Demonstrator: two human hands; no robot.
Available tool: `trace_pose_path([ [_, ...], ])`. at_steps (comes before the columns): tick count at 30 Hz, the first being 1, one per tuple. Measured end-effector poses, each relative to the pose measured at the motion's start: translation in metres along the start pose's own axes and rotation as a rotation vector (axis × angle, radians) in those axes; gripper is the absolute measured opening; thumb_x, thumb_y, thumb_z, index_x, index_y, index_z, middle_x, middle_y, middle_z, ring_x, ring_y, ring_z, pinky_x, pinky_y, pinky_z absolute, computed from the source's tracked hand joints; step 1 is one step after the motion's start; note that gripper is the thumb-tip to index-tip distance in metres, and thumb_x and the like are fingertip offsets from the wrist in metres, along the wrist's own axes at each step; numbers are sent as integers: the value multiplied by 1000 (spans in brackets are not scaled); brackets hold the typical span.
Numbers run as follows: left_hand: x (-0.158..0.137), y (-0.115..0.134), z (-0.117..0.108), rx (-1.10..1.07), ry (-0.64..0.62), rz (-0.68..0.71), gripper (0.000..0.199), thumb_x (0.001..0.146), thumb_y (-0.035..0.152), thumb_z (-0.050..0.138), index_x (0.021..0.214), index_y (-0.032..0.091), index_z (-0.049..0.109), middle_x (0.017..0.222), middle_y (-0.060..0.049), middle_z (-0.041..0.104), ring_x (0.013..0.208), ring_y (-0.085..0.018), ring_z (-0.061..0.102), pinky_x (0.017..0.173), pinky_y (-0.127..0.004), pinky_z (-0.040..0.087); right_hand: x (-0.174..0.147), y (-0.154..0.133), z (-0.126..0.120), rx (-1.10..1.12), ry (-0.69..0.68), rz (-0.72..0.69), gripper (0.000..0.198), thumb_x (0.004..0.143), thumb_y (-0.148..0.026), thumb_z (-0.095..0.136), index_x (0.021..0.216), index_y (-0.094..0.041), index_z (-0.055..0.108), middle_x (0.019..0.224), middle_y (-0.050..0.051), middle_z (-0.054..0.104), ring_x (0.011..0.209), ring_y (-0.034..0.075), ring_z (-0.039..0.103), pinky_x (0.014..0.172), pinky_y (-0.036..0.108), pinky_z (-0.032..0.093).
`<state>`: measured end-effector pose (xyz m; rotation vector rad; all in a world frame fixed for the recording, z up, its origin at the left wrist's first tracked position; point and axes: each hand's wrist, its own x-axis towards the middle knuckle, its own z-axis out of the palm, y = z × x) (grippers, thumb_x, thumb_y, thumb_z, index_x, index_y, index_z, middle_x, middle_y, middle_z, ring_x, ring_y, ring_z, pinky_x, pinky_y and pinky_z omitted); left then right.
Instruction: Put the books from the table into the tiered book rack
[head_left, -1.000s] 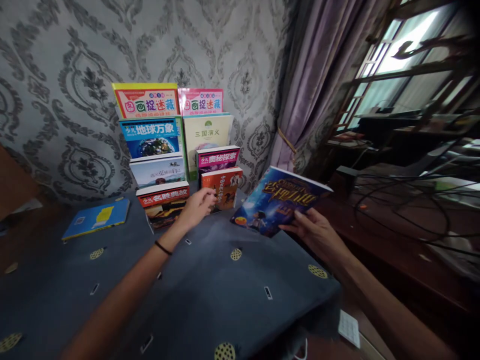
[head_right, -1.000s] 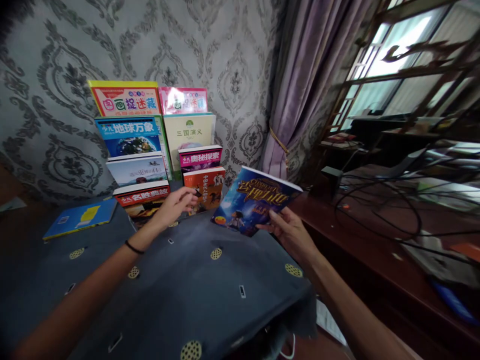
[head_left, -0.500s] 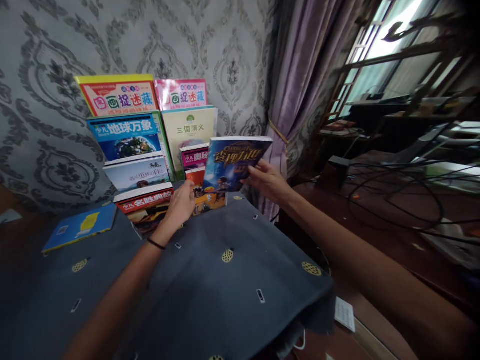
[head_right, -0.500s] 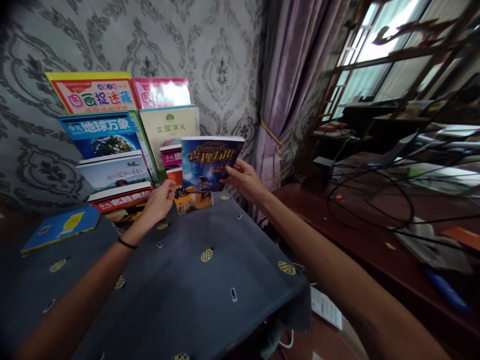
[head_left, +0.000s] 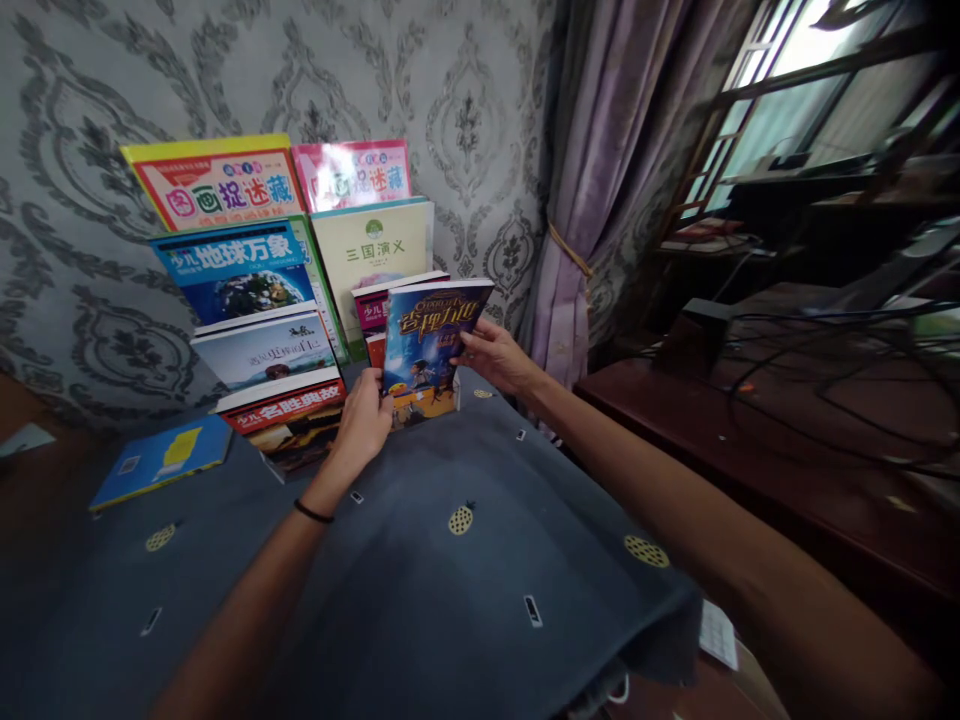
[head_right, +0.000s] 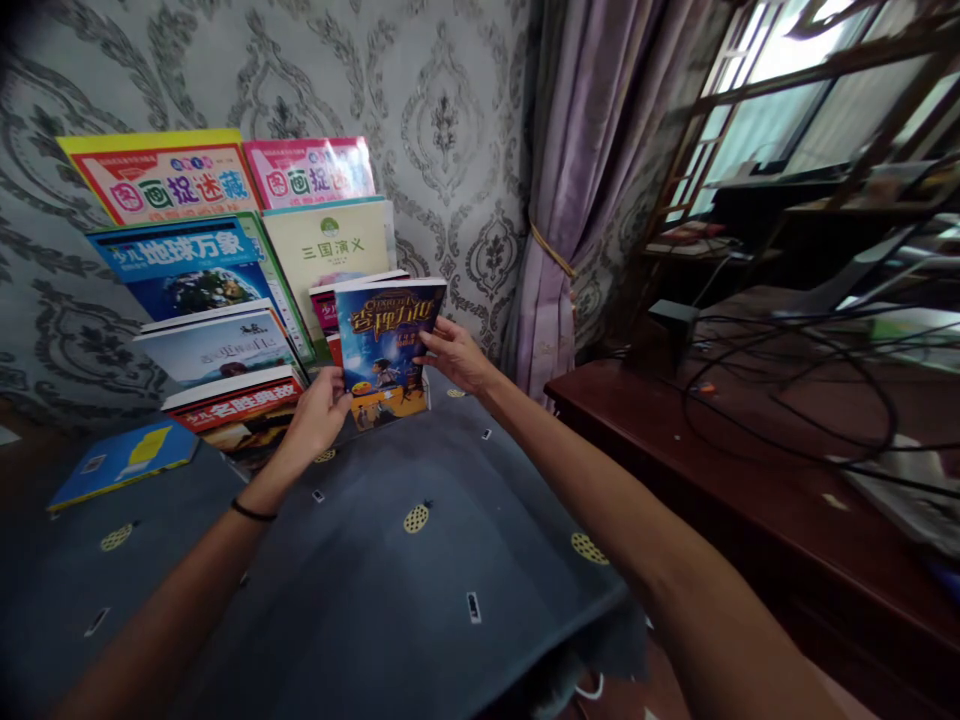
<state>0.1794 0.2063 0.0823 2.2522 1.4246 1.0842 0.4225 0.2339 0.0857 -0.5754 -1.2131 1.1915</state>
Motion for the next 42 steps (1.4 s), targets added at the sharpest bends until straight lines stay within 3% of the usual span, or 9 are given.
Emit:
trace_pose_path([
  [6, -4, 2, 6, 125, -30, -9, 18, 88, 11, 53, 104, 16, 52, 103, -12, 68, 99, -26, 66, 90, -40, 51, 1, 14, -4, -51, -84, 37, 39, 68, -37, 87, 102, -25, 71, 100, 0, 73, 85, 13, 65, 72, 24, 59],
  [11, -7, 8, 5, 292, -14, -12, 12, 95, 17, 48, 105, 15, 53, 104, -14, 69, 96, -26, 69, 81, -34, 51, -2, 21, -9, -58, -63, 43, 39, 70, -38, 85, 103, -25, 69, 104, 1, 72, 88, 14, 66, 72, 25, 60],
  [17, -6, 15, 2, 413, -89, -60, 15, 99, 18, 44, 106, 13, 56, 101, -15, 72, 95, -27, 70, 77, -31, 50, -3, 25, -12, -143, -55, 49, 39, 73, -41, 80, 105, -24, 67, 107, 3, 72, 90, 16, 66, 73, 28, 60],
  [26, -7, 24, -3, 395, -89, -178, 25, 98, 20, 47, 120, 8, 47, 99, -18, 73, 96, -29, 72, 76, -33, 52, -6, 30, 0, -712, -2, -81, 32, 89, -37, 57, 114, -18, 62, 109, 10, 68, 97, 22, 64, 73, 33, 57],
  [30, -5, 26, -5, 407, -70, -191, 24, 98, 19, 46, 120, 9, 45, 101, -20, 73, 96, -29, 72, 77, -33, 52, -11, 34, 2, -1112, 95, -167, 24, 91, -33, 52, 105, -16, 63, 100, 10, 67, 93, 23, 61, 80, 36, 51],
  [33, -3, 29, -6, 435, -72, -199, 25, 99, 19, 45, 122, 8, 44, 100, -20, 73, 95, -29, 72, 77, -33, 53, -14, 36, 2, -1327, 95, -137, 19, 92, -32, 51, 94, -17, 63, 92, 9, 66, 85, 22, 59, 77, 34, 48],
  [38, 0, 33, -3, 485, -67, -190, 25, 100, 19, 41, 122, 7, 45, 102, -22, 73, 97, -30, 73, 78, -35, 54, -16, 32, 2, -1430, 79, -8, 19, 94, -29, 50, 92, -15, 63, 83, 7, 68, 73, 19, 58, 69, 29, 41],
  [42, 0, 31, -1, 516, -87, -197, 23, 100, 18, 39, 120, 7, 46, 101, -22, 73, 97, -32, 73, 78, -36, 54, -17, 26, 8, -1442, 96, 34, 18, 93, -28, 53, 94, -14, 64, 85, 9, 71, 75, 19, 62, 68, 28, 41],
])
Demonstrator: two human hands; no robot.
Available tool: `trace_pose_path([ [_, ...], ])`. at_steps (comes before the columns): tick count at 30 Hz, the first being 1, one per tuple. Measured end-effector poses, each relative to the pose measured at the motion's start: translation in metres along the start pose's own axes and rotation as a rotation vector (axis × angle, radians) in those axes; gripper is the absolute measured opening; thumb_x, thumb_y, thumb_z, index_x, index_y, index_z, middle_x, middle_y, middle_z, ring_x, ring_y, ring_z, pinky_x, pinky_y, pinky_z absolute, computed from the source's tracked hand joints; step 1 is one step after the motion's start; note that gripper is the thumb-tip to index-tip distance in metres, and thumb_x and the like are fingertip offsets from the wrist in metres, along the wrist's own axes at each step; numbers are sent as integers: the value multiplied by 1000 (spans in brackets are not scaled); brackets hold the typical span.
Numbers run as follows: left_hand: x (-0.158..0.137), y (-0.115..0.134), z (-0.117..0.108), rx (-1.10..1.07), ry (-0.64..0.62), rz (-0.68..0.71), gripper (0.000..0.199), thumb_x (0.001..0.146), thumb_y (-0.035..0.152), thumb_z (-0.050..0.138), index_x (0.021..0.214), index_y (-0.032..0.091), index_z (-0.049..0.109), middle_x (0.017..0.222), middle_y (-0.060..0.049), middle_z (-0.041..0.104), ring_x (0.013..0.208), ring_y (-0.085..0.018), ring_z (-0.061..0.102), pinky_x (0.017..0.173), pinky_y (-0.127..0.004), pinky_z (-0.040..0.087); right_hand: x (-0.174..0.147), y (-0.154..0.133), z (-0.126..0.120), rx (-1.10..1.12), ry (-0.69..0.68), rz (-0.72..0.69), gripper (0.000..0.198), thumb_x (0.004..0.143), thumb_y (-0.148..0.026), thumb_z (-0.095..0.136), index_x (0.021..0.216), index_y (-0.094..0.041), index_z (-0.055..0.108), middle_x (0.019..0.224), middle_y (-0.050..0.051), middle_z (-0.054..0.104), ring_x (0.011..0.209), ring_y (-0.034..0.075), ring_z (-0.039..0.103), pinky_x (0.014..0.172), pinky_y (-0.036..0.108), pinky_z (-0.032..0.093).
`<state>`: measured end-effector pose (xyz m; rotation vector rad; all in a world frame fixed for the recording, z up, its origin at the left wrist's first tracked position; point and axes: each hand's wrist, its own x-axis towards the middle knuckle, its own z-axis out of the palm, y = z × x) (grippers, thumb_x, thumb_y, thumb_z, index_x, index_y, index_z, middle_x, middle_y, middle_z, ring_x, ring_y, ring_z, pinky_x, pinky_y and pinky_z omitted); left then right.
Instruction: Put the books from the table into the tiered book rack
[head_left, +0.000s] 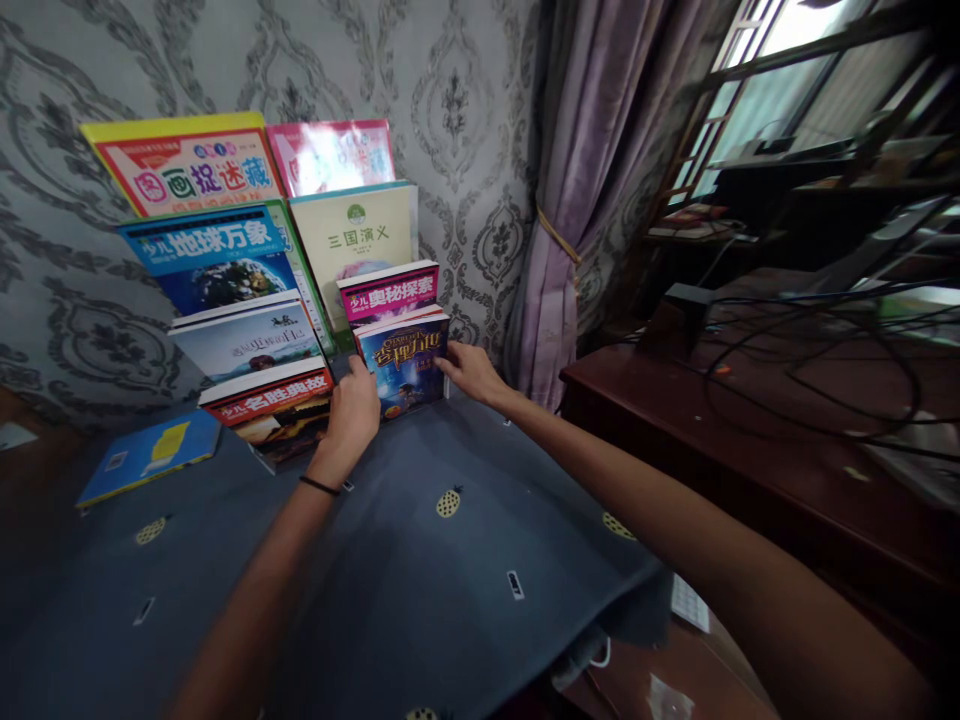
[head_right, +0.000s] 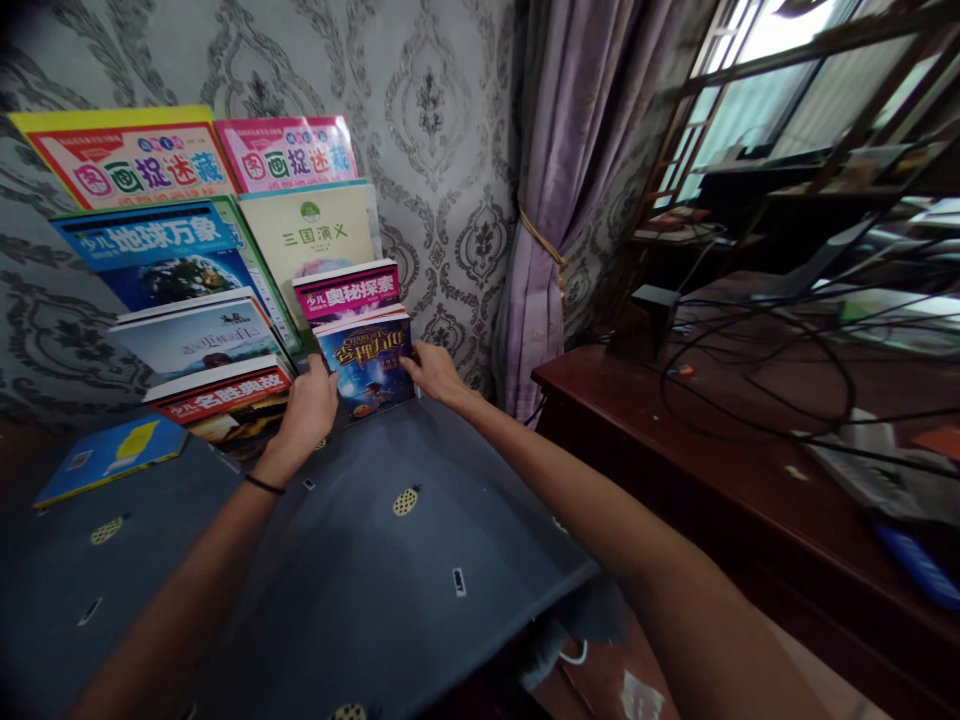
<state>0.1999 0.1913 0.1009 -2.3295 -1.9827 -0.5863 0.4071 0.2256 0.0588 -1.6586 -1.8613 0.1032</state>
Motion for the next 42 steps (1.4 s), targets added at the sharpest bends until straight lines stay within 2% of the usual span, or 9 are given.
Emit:
trace_pose_path([
  [7, 0, -7, 8, -20, 2, 21, 21, 101, 20, 38, 119, 10, 45, 95, -20, 75, 94, -31, 74, 74, -33, 53, -7, -3, 1, 80, 66, 75, 16, 91, -24, 57, 102, -15, 65, 91, 11, 74, 82, 22, 68, 72, 29, 46],
  [13, 1, -9, 12, -73, 3, 22, 20, 101, 17, 36, 116, 11, 46, 95, -20, 74, 92, -31, 75, 74, -34, 52, -5, -2, 4, 212, 166, 32, 35, 89, -29, 58, 122, -16, 57, 97, 10, 74, 86, 24, 69, 75, 33, 50],
  [16, 1, -8, 10, -78, -1, 27, 20, 100, 15, 35, 116, 11, 47, 95, -21, 74, 93, -31, 74, 75, -34, 52, -1, -6, 2, 191, 202, 9, 32, 89, -28, 56, 118, -15, 60, 103, 12, 73, 91, 24, 68, 77, 34, 50],
  [20, 0, -7, 9, -54, -15, 46, 23, 98, 9, 33, 116, 10, 47, 95, -22, 74, 92, -31, 74, 75, -35, 53, -1, -14, -1, 95, 149, 76, 26, 90, -27, 54, 107, -14, 68, 95, 13, 74, 87, 25, 69, 75, 33, 48],
  [26, 0, -7, 12, -11, 4, 77, 27, 95, 4, 37, 120, 7, 46, 96, -23, 73, 93, -31, 74, 76, -35, 54, -1, -17, -2, 93, 139, 119, 31, 90, -28, 55, 114, -13, 69, 94, 12, 76, 87, 27, 71, 74, 33, 48],
  [33, 1, -7, 13, -34, -3, 71, 24, 94, 5, 41, 117, 7, 46, 96, -22, 74, 92, -30, 75, 74, -34, 53, -3, -12, 5, 143, 146, 146, 30, 90, -33, 55, 106, -16, 73, 91, 11, 77, 86, 26, 72, 73, 32, 50],
  [38, 1, -9, 13, -78, -16, 69, 29, 90, 9, 52, 118, 8, 44, 100, -22, 73, 94, -32, 74, 75, -34, 52, -8, -6, 8, 218, 128, 92, 32, 90, -34, 53, 107, -16, 72, 87, 9, 76, 78, 23, 70, 71, 32, 50],
  [42, 2, -8, 9, -126, -31, 53, 24, 94, 8, 44, 118, 8, 45, 100, -24, 73, 97, -32, 73, 76, -35, 51, -9, -4, 9, 238, 119, 70, 32, 90, -34, 54, 108, -15, 71, 92, 10, 75, 82, 23, 69, 75, 32, 50],
])
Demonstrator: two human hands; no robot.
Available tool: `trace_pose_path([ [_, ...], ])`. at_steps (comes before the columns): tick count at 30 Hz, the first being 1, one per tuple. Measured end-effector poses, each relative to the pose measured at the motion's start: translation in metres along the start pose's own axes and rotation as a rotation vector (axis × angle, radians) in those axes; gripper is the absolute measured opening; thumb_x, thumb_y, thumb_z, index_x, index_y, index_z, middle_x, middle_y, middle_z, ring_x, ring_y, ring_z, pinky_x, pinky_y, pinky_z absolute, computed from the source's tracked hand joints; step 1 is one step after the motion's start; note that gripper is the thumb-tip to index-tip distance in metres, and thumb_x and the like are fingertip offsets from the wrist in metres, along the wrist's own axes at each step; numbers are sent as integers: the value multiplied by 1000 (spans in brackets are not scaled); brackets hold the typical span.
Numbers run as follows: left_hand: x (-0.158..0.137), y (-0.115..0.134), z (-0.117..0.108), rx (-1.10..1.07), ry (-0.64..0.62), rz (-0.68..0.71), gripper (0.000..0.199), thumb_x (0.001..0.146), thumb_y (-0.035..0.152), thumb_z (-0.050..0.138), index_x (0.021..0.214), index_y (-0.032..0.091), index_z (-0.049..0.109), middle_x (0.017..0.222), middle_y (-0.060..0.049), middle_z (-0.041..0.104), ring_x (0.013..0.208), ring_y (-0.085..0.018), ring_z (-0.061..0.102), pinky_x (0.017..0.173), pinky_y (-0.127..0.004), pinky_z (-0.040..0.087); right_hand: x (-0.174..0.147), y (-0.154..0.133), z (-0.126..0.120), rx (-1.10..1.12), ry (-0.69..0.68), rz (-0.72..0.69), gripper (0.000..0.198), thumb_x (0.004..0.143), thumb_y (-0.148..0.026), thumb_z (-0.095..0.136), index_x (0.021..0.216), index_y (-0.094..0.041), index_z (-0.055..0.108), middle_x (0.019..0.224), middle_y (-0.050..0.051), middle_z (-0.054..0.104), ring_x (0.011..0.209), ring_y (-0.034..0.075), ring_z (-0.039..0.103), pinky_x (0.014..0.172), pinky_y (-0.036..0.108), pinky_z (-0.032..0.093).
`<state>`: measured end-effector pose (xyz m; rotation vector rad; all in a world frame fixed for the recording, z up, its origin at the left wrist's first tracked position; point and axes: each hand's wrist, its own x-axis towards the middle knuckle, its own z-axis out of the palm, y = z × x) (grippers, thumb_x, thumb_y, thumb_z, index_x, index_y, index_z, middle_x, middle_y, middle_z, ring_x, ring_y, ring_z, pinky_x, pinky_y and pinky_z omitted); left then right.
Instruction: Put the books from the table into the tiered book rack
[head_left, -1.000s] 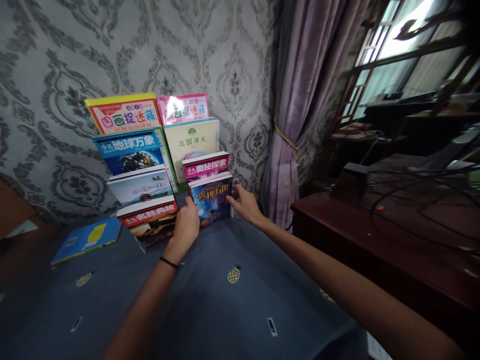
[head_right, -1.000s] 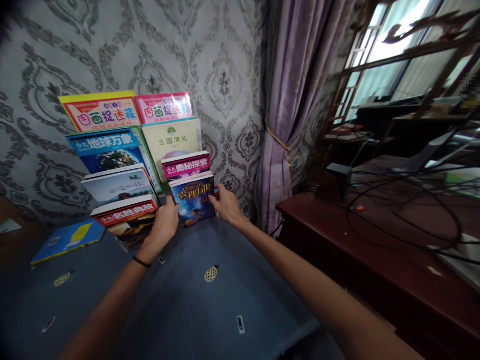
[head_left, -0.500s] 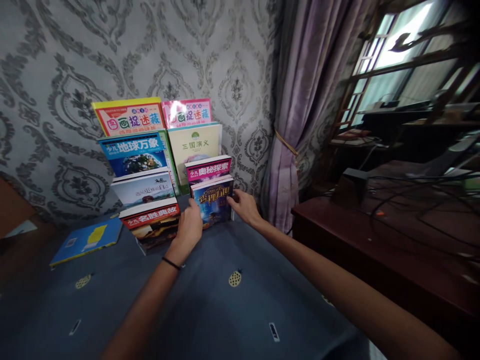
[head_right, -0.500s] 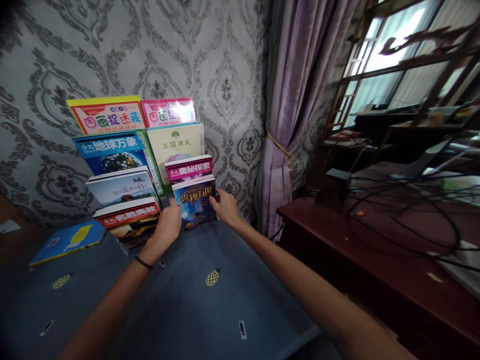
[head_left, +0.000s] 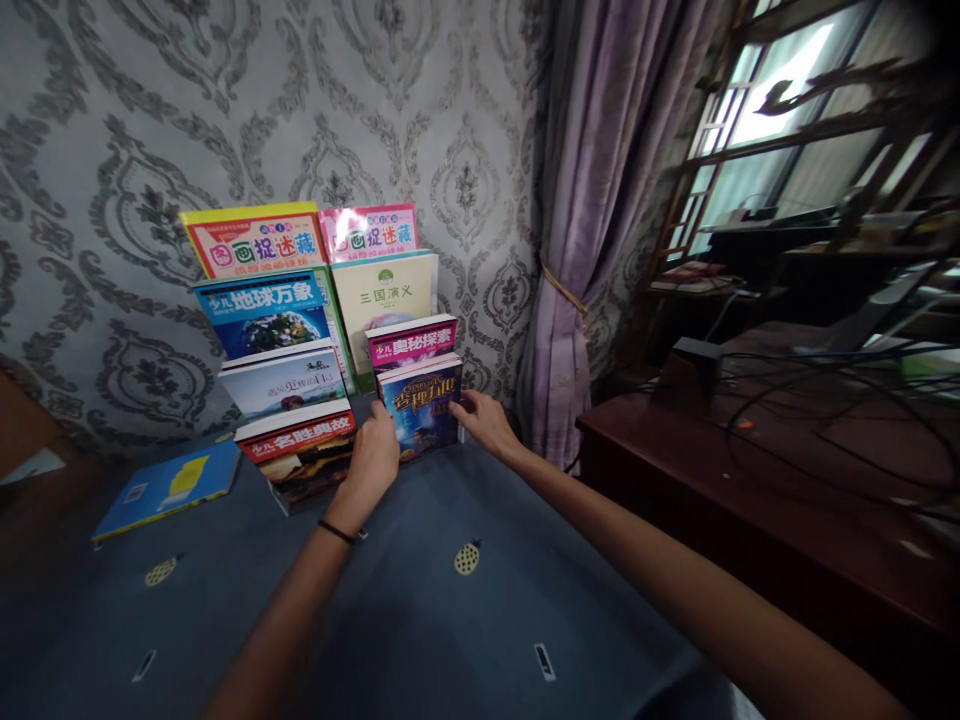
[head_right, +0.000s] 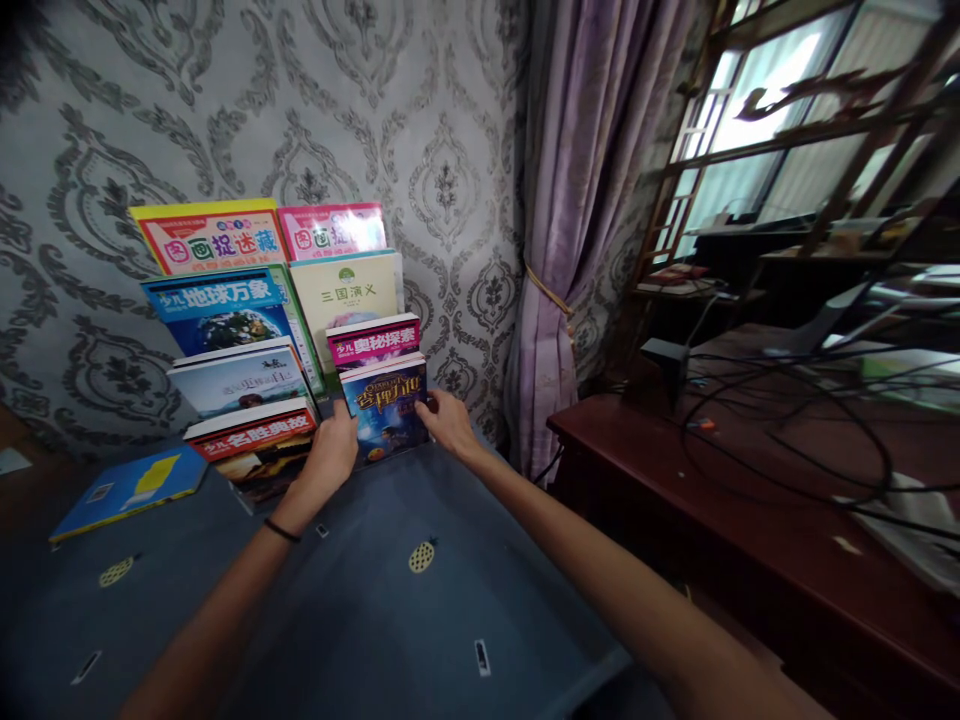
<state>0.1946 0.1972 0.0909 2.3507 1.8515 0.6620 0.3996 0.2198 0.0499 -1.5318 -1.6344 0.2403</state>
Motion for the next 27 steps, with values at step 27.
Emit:
trace_pose_path([
  [27, -4, -34, 21, -364, 16, 73, 38, 91, 7, 43, 128, 16, 47, 111, -13, 72, 100, -22, 71, 89, -36, 56, 18, 3, -2, 434, 32, -71, 48, 86, -44, 56, 126, -16, 58, 118, 12, 69, 109, 25, 65, 95, 40, 50],
])
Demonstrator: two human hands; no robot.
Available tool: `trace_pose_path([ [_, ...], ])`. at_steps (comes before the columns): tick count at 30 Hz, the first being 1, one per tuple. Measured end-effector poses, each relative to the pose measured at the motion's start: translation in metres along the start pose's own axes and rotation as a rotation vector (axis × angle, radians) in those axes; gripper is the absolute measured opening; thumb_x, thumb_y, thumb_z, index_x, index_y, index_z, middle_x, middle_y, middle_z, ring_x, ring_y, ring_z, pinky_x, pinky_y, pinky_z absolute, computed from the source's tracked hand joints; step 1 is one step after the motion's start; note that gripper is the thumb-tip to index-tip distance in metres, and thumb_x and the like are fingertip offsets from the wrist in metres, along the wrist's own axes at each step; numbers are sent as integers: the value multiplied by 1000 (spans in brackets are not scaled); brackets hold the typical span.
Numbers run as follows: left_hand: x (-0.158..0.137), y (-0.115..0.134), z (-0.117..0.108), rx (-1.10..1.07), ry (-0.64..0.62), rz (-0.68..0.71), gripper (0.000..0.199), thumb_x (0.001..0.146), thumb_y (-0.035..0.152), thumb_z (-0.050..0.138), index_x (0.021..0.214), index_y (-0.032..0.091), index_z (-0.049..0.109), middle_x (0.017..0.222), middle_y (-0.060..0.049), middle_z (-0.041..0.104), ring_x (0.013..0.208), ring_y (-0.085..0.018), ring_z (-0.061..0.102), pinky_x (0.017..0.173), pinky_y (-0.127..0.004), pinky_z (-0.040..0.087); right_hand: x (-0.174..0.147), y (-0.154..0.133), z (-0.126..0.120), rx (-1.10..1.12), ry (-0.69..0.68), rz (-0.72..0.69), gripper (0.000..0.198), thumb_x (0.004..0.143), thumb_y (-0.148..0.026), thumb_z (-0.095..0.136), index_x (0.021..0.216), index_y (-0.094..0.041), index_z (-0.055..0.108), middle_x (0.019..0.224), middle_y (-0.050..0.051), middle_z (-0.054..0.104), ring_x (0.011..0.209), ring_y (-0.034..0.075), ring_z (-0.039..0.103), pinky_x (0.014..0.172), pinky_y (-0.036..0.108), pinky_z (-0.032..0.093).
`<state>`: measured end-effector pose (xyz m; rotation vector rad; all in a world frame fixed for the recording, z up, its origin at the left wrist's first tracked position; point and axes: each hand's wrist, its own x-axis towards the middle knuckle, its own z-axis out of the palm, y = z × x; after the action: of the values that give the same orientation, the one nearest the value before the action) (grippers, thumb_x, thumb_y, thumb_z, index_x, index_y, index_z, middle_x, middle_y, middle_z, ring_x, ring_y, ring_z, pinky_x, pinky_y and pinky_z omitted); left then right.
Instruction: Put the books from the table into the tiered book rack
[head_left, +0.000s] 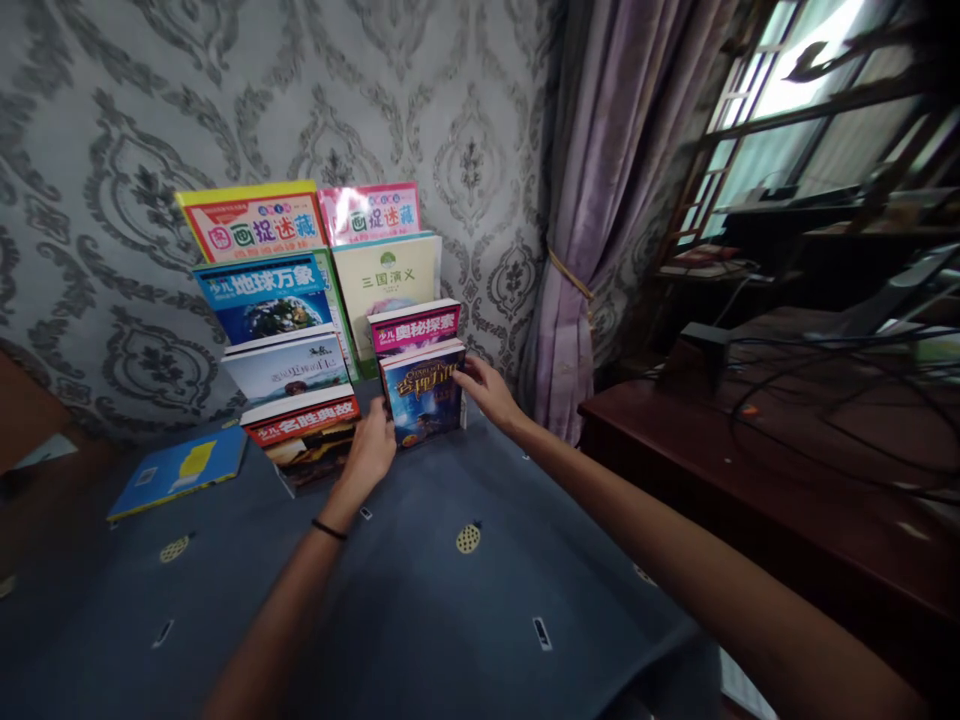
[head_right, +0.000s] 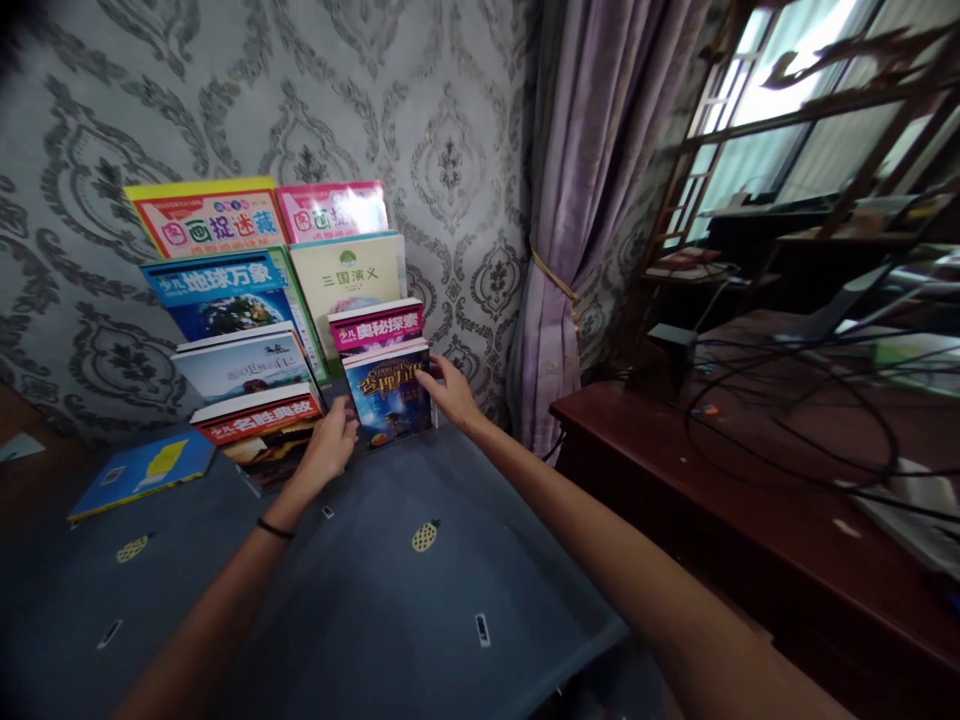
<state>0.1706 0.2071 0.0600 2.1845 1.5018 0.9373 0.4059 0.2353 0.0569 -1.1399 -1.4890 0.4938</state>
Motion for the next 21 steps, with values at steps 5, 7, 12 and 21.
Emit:
trace_pose_path([
  [5, -5, 1, 4, -38, 60, 60, 52, 88, 6, 46, 139, 16, 40, 118, -13, 70, 109, -24, 68, 98, -39, 51, 19, -24, -4, 98, 73, 15, 55, 85, -58, 54, 122, -17, 59, 112, 11, 71, 106, 25, 64, 92, 40, 50],
  [7, -6, 0, 10, -84, 85, 83, 57, 87, 6, 46, 142, 15, 36, 126, -15, 66, 116, -25, 65, 102, -41, 49, 25, -34, -5, 102, 75, 15, 54, 83, -61, 55, 115, -18, 62, 110, 10, 71, 105, 25, 64, 91, 39, 50],
  [12, -15, -8, 29, -214, 156, 131, 66, 85, 7, 46, 149, 14, 30, 145, -20, 50, 134, -28, 51, 112, -46, 42, 40, -43, -4, 51, 46, -9, 51, 83, -63, 53, 102, -18, 68, 99, 7, 71, 96, 23, 62, 79, 33, 48],
  [21, -29, -18, 48, -263, 141, 117, 63, 92, 15, 43, 153, 11, 25, 148, -24, 45, 139, -31, 46, 115, -51, 38, 78, -42, -8, -336, 32, 29, 45, 87, -51, 45, 75, -14, 68, 67, 3, 63, 74, 20, 56, 64, 27, 39],
])
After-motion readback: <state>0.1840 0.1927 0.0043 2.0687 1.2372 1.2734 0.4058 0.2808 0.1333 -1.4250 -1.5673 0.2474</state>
